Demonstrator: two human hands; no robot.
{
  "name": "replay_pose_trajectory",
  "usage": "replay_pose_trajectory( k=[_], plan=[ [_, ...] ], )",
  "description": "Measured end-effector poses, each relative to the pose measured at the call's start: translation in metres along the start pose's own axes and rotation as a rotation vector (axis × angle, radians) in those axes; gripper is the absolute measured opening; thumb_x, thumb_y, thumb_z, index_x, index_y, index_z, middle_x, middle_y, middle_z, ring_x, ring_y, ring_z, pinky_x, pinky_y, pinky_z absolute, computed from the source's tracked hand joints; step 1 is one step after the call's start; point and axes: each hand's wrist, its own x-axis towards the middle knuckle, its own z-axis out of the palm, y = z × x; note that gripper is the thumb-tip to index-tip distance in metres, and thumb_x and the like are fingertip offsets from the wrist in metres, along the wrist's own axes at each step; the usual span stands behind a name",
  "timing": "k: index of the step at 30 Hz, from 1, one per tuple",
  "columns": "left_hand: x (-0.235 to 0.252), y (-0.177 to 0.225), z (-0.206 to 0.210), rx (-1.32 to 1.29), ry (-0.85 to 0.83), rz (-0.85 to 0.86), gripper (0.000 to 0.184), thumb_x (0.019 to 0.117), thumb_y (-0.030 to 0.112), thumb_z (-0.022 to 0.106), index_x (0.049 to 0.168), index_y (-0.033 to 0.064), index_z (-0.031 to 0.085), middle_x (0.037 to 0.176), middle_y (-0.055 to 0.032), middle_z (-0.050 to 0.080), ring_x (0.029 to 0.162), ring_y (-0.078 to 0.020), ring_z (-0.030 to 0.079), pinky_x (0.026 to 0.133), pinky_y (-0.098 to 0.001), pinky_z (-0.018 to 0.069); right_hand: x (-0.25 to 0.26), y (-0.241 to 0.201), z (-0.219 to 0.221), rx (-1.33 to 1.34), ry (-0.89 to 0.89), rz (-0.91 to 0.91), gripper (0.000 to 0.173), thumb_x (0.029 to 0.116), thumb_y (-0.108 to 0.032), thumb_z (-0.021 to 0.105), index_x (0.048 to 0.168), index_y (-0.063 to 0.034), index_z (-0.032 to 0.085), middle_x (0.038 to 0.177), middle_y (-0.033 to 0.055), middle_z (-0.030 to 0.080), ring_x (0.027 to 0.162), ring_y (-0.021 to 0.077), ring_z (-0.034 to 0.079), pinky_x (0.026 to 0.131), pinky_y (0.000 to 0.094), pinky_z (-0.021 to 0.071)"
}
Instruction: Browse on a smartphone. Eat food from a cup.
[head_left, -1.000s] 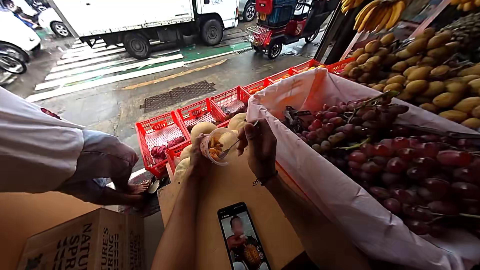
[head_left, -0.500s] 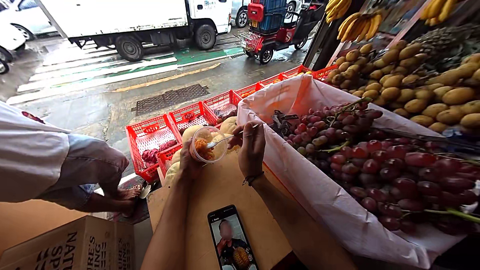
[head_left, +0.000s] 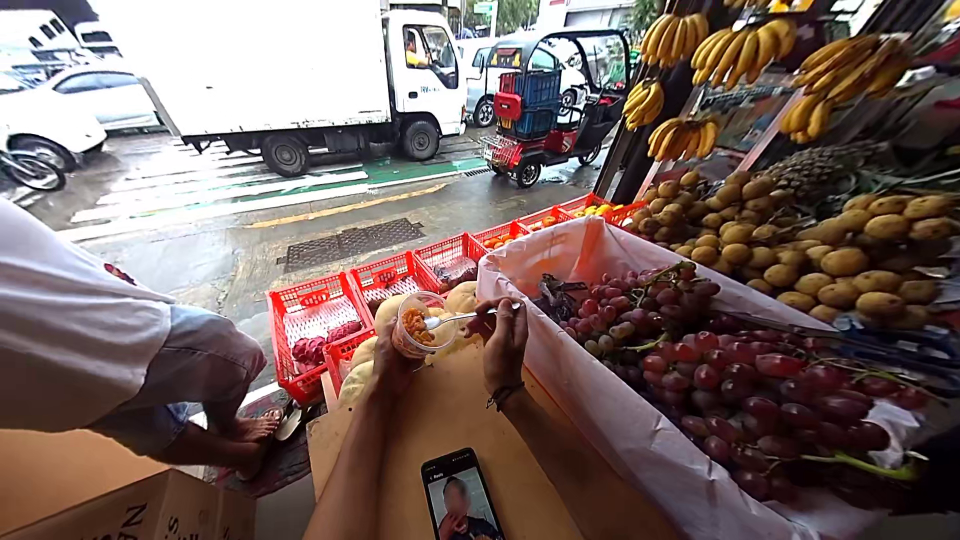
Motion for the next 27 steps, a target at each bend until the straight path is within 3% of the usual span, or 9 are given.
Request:
replay_pose_trajectory(
  k=[4, 13, 15, 21, 24, 27],
  plan=[
    [-0.001, 0.001, -0.001, -0.022, -0.028, -0.011, 0.059, 0.1096, 0.051, 0.018, 0.12, 0.0063, 0.056, 0.093, -0.0186, 0.069, 0.071, -0.0263, 0.069, 0.057, -0.035, 0.0563, 0.003, -0.003, -0.001, 0.039, 0.001, 0.0, 0.029, 0.1102, -0.016, 0.021, 0.113, -0.0028, 0.047, 0.084, 0.0065, 0.064, 0.061, 0.0143, 0.065, 0.061, 0.0294, 0.0595],
    [-0.007, 0.001, 0.002, -0.031, -0.007, -0.025, 0.054, 0.1103, 0.047, 0.024, 0.123, 0.0051, 0.056, 0.096, -0.0197, 0.069, 0.071, -0.027, 0.068, 0.055, -0.035, 0.0551, 0.01, -0.009, -0.005, 0.058, 0.039, -0.031, 0.03, 0.1117, -0.016, 0.021, 0.11, -0.0022, 0.048, 0.082, 0.0046, 0.065, 0.054, 0.0115, 0.062, 0.054, 0.0257, 0.0571],
    [-0.006, 0.002, 0.004, -0.028, 0.005, -0.031, 0.055, 0.1104, 0.046, 0.023, 0.122, 0.0046, 0.056, 0.095, -0.0199, 0.069, 0.07, -0.0269, 0.068, 0.053, -0.0339, 0.054, 0.01, -0.012, -0.006, 0.053, 0.031, -0.072, 0.029, 0.1113, -0.015, 0.021, 0.11, -0.0028, 0.048, 0.083, 0.0035, 0.066, 0.055, 0.0109, 0.063, 0.055, 0.0255, 0.0581],
    [-0.006, 0.003, 0.005, -0.016, 0.031, -0.017, 0.046, 0.1093, 0.044, 0.032, 0.123, 0.0083, 0.059, 0.103, -0.016, 0.069, 0.082, -0.0255, 0.069, 0.066, -0.0384, 0.0569, 0.003, -0.016, -0.008, -0.194, -0.126, -0.313, 0.025, 0.11, -0.016, 0.026, 0.111, -0.0004, 0.046, 0.085, 0.0012, 0.064, 0.059, 0.0074, 0.062, 0.057, 0.0241, 0.0578],
    [-0.004, 0.001, 0.004, 0.0, 0.009, 0.02, 0.044, 0.11, 0.04, 0.031, 0.118, 0.0083, 0.06, 0.101, -0.0158, 0.07, 0.08, -0.026, 0.069, 0.063, -0.0381, 0.0572, -0.002, -0.008, -0.009, -0.387, -0.226, -0.469, 0.034, 0.1113, -0.024, 0.031, 0.109, 0.0035, 0.052, 0.082, 0.0026, 0.066, 0.06, 0.0061, 0.063, 0.055, 0.0248, 0.0573],
    [-0.005, 0.0, 0.004, 0.012, 0.01, 0.042, 0.043, 0.1103, 0.038, 0.03, 0.116, 0.0099, 0.061, 0.097, -0.0147, 0.07, 0.077, -0.025, 0.069, 0.06, -0.037, 0.0566, -0.008, 0.001, -0.007, -0.428, -0.251, -0.503, 0.033, 0.1111, -0.024, 0.031, 0.109, 0.0021, 0.052, 0.083, 0.0035, 0.067, 0.061, 0.0073, 0.064, 0.056, 0.0257, 0.0585]
  ],
)
